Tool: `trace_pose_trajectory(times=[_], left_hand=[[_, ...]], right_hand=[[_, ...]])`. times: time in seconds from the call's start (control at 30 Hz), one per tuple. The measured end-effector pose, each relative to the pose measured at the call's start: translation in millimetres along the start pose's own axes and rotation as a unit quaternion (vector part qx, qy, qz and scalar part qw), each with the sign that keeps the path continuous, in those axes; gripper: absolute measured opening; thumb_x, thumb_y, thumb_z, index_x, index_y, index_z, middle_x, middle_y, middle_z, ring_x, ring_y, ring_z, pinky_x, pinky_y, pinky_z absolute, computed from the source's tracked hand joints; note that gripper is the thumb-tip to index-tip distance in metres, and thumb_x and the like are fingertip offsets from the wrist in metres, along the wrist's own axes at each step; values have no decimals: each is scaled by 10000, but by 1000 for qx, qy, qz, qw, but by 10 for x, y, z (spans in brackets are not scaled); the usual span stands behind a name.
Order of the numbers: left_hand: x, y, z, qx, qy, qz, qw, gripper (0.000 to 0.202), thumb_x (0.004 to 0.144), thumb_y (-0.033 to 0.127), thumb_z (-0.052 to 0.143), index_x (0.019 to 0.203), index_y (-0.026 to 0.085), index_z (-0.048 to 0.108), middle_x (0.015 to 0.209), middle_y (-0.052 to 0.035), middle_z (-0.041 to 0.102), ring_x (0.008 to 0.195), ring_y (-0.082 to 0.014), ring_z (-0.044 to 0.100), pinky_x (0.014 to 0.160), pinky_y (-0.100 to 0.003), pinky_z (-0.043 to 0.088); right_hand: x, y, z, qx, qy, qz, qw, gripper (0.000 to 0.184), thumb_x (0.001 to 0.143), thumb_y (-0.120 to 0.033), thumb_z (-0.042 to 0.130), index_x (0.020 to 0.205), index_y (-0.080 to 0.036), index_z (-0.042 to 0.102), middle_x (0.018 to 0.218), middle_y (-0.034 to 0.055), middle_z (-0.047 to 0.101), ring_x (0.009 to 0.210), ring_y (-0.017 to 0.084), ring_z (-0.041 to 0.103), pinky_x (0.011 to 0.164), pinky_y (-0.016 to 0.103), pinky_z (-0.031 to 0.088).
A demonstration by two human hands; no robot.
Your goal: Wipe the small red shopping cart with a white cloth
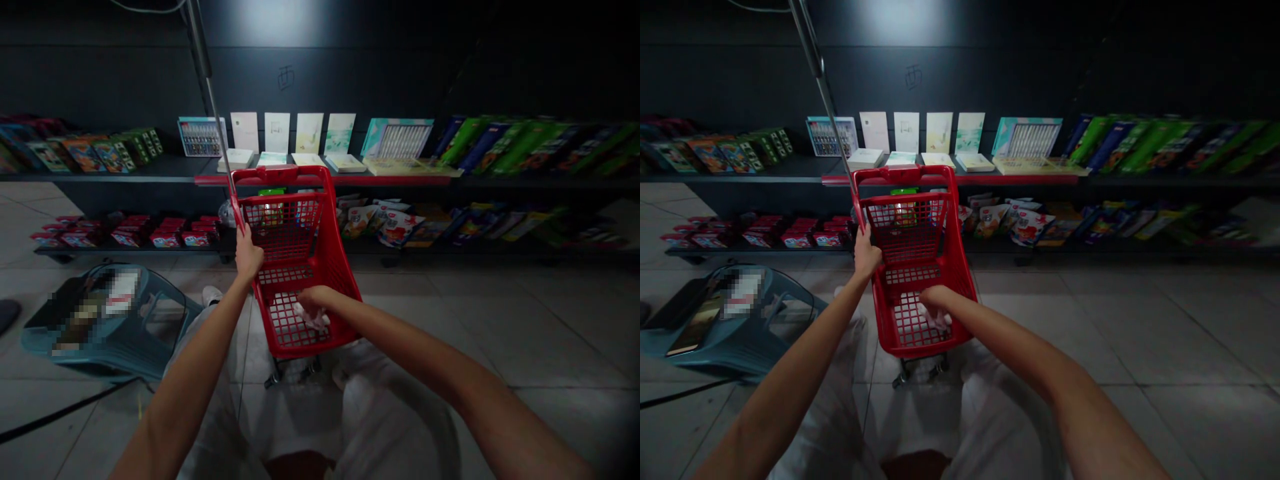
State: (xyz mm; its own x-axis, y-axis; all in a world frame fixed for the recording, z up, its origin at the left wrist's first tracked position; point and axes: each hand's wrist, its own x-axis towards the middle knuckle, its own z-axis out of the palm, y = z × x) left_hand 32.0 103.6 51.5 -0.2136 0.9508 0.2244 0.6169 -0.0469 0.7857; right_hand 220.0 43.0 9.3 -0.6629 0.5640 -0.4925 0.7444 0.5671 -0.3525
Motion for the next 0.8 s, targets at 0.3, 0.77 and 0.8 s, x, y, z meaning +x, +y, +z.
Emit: trace_pose_trajectory(times=[0.3,0.77,0.8], left_hand=[[84,-30,-50,15,0,-5,1000,876,778,49,537,1623,212,375,1743,-76,228,1537,-339,383,1263,-508,355],[231,-121,-196,25,19,-7,999,860,749,75,578,1583,242,452,1717,-63,311,1521,-332,411,1271,-488,334],[232,-126,-203,26,20,-8,999,860,748,80,581,1582,246,452,1717,-63,311,1521,-331,411,1270,-489,336]], right_hand=[[-179,-274,143,235,27,-103,966,396,856,-315,739,1202,-121,758,956,35,774,820,148,684,714,203,478],[-1285,-369,-29,-50,130,45,989,207,928,-256,602,1026,-168,762,1076,136,726,975,232,679,773,271,435],[-1317,-369,-12,-49,139,46,988,200,930,-246,597,1023,-166,755,1084,138,721,990,232,675,784,273,435]])
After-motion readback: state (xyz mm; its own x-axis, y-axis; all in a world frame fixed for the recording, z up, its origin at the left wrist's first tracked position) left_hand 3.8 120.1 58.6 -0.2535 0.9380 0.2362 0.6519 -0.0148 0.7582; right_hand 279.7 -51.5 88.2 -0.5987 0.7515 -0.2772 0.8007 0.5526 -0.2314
